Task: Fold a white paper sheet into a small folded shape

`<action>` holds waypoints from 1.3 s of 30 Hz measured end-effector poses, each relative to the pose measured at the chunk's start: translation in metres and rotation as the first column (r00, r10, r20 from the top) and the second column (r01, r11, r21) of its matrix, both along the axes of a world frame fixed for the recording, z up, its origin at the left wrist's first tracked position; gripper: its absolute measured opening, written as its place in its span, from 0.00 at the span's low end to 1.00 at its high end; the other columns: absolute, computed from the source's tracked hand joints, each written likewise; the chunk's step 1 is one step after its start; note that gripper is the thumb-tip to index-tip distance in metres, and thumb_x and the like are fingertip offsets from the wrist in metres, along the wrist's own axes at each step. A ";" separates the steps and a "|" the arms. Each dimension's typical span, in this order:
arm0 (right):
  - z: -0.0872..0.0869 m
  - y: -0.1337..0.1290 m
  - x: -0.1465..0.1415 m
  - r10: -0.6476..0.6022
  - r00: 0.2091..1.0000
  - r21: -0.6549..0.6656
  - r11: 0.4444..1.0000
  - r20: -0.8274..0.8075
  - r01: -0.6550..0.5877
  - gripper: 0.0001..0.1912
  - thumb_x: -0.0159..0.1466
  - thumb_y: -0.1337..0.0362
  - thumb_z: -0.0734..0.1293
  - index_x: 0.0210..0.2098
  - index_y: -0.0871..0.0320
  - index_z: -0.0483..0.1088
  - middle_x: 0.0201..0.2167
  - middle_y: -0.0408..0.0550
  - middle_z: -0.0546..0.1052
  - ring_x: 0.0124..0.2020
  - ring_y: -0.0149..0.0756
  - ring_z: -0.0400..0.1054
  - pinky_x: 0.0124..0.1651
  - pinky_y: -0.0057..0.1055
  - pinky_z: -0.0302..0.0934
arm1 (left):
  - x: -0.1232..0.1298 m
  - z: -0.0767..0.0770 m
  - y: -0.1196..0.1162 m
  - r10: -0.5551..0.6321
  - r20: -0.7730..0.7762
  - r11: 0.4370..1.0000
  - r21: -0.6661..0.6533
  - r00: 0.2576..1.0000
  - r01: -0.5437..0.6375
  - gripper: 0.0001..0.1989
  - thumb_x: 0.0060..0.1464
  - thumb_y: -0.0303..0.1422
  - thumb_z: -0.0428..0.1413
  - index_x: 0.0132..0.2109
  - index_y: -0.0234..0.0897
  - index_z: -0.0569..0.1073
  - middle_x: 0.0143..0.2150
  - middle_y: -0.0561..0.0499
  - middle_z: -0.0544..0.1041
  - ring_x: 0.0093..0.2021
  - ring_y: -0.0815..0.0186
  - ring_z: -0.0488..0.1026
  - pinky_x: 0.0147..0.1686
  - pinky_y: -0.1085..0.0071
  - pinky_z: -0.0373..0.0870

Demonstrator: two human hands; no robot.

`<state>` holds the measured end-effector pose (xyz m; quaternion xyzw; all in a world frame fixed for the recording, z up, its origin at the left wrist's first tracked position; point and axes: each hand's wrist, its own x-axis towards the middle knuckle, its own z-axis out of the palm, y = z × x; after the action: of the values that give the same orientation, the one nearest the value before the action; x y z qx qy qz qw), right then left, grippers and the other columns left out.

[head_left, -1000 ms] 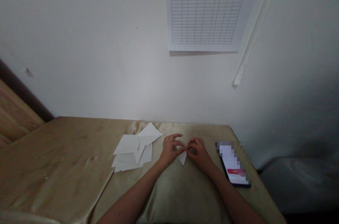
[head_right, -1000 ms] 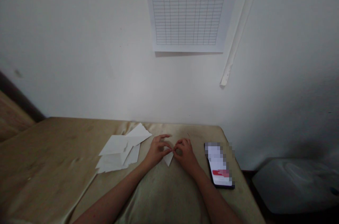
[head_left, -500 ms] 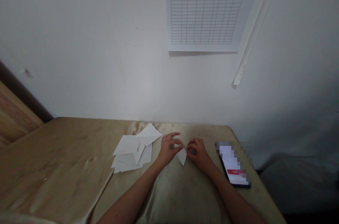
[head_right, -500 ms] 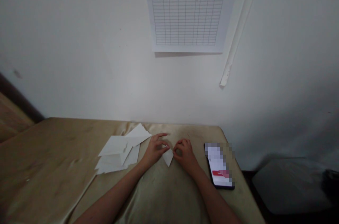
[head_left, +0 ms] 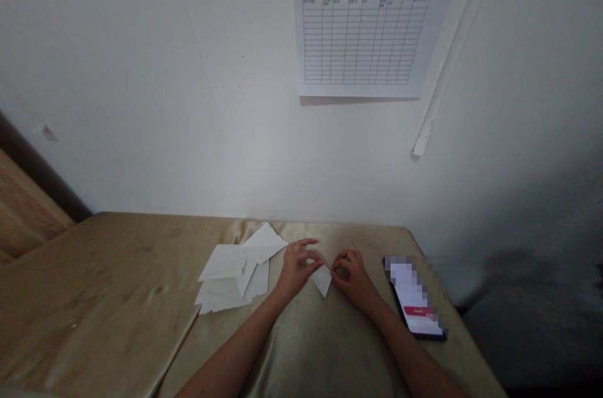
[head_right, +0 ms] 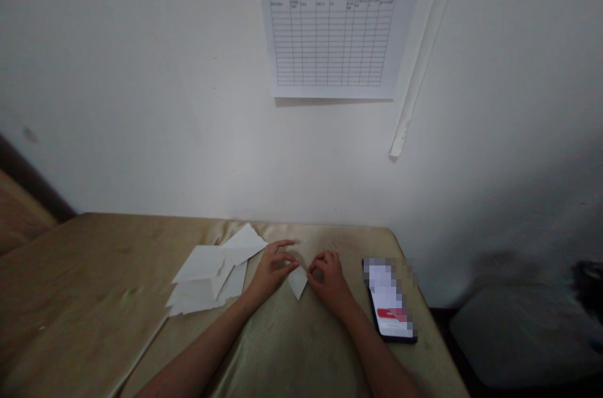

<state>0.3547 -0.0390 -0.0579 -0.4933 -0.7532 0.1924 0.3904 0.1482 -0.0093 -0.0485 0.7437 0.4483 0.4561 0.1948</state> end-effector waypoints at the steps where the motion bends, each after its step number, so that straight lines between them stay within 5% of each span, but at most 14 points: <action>1: 0.000 0.000 0.000 -0.001 1.000 -0.001 1.000 -0.003 0.001 0.03 0.61 0.66 0.69 0.34 0.52 0.75 0.42 0.48 0.72 0.52 0.43 0.62 0.59 0.45 0.58 | 0.000 0.000 0.000 -0.010 0.004 1.000 0.002 1.000 0.010 0.01 0.51 0.35 0.66 0.33 0.46 0.83 0.55 0.49 0.77 0.57 0.55 0.71 0.59 0.52 0.65; 10: -0.004 0.002 0.002 -0.008 0.999 -0.020 1.000 -0.035 0.007 0.03 0.63 0.65 0.68 0.33 0.52 0.75 0.43 0.49 0.73 0.53 0.46 0.62 0.59 0.46 0.58 | -0.003 0.001 0.001 -0.013 -0.051 1.000 0.023 0.999 0.015 0.04 0.56 0.37 0.63 0.36 0.49 0.83 0.57 0.50 0.77 0.58 0.56 0.70 0.60 0.52 0.63; 21: -0.010 0.007 0.006 -0.071 0.994 -0.033 0.997 -0.081 0.069 0.02 0.61 0.66 0.68 0.33 0.53 0.75 0.42 0.50 0.72 0.52 0.46 0.62 0.58 0.44 0.58 | -0.014 -0.004 0.007 -0.115 -0.283 0.988 -0.134 0.952 0.079 0.07 0.42 0.34 0.71 0.32 0.50 0.84 0.56 0.51 0.78 0.59 0.51 0.69 0.61 0.48 0.59; 39: 0.004 -0.003 -0.001 -0.037 0.999 -0.068 0.997 -0.028 0.035 0.03 0.63 0.65 0.69 0.33 0.53 0.76 0.43 0.49 0.73 0.53 0.43 0.62 0.58 0.39 0.56 | -0.002 0.003 -0.006 -0.076 -0.297 0.982 -0.188 0.952 0.019 0.06 0.46 0.33 0.70 0.32 0.45 0.81 0.58 0.51 0.77 0.62 0.51 0.67 0.66 0.41 0.49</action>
<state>0.3540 -0.0416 -0.0543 -0.5169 -0.7314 0.2177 0.3878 0.1457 -0.0156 -0.0455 0.7943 0.4947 0.2889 0.2023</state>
